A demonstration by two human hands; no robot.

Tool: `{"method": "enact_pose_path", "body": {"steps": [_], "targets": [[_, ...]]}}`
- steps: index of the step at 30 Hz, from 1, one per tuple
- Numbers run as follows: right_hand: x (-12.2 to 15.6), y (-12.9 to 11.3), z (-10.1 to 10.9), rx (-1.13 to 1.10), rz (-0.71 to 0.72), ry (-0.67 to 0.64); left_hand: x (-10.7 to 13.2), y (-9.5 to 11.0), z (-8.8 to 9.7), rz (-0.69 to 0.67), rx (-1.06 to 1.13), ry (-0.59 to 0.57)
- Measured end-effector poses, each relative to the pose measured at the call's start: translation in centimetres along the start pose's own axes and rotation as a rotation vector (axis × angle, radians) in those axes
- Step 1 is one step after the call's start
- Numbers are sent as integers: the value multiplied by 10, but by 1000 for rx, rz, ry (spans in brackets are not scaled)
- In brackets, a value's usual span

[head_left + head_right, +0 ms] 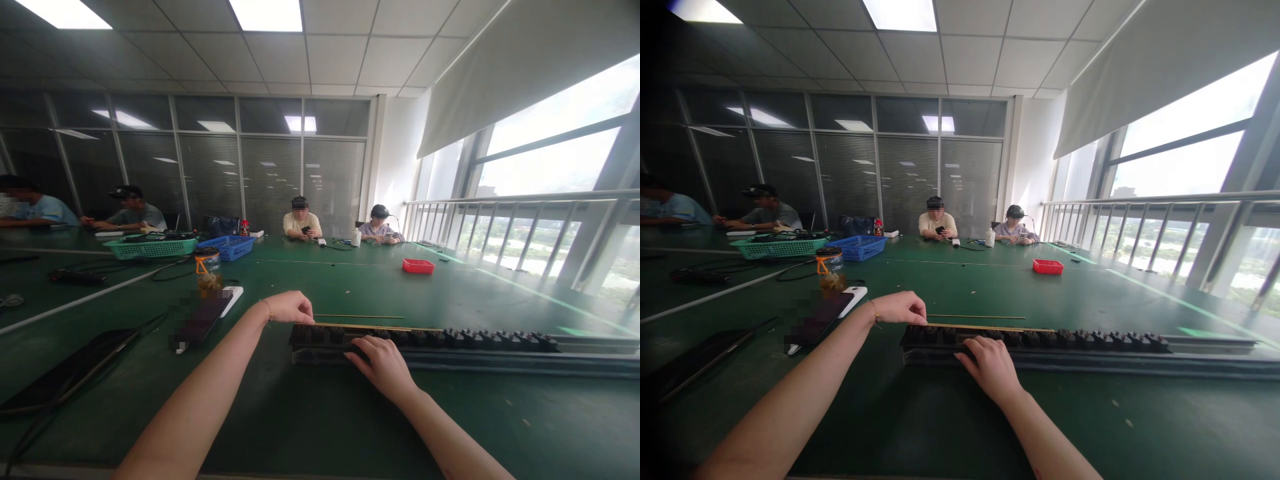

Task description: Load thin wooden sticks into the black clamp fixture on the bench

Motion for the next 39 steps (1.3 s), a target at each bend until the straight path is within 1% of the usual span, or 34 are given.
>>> {"method": "enact_pose_path", "body": {"steps": [8, 13, 17, 19, 21, 24, 27, 30, 32, 35, 39], "targets": [[0, -1, 2, 4, 13, 14, -2, -2, -3, -28, 60, -7], [-1, 0, 2, 0, 10, 7, -2, -3, -1, -35, 102, 99], [0, 0, 1, -1, 16, 14, -5, -8, -1, -28, 218, 202], [-1, 0, 1, -1, 14, 13, -8, -17, -4, 0, 283, 241], [-1, -1, 1, 2, 11, 10, -12, -31, -12, 37, 358, 259], [-1, -1, 1, 1, 12, 10, -17, -57, -28, 89, 474, 257], [-1, -2, 1, 0, 10, 0, -19, -85, -48, 156, 527, 254], [-2, -3, 3, 1, 5, -8, -20, -105, -64, 216, 516, 240], [-1, -4, 3, -4, 0, -17, -20, -112, -69, 239, 468, 283], [-2, -4, 4, -10, -9, -26, -20, -114, -70, 233, 337, 358], [-2, -4, 5, -15, -14, -28, -18, -109, -66, 227, 136, 370]]}}
Point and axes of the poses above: each hand's wrist, its own x-axis away from the middle knuckle, its own z-axis out of the back of the hand, y = z × x, the point moved 1 cm from there along -x, towards the middle knuckle, and after that the axes turned 9 degrees about -x, right-handed, at the moved point
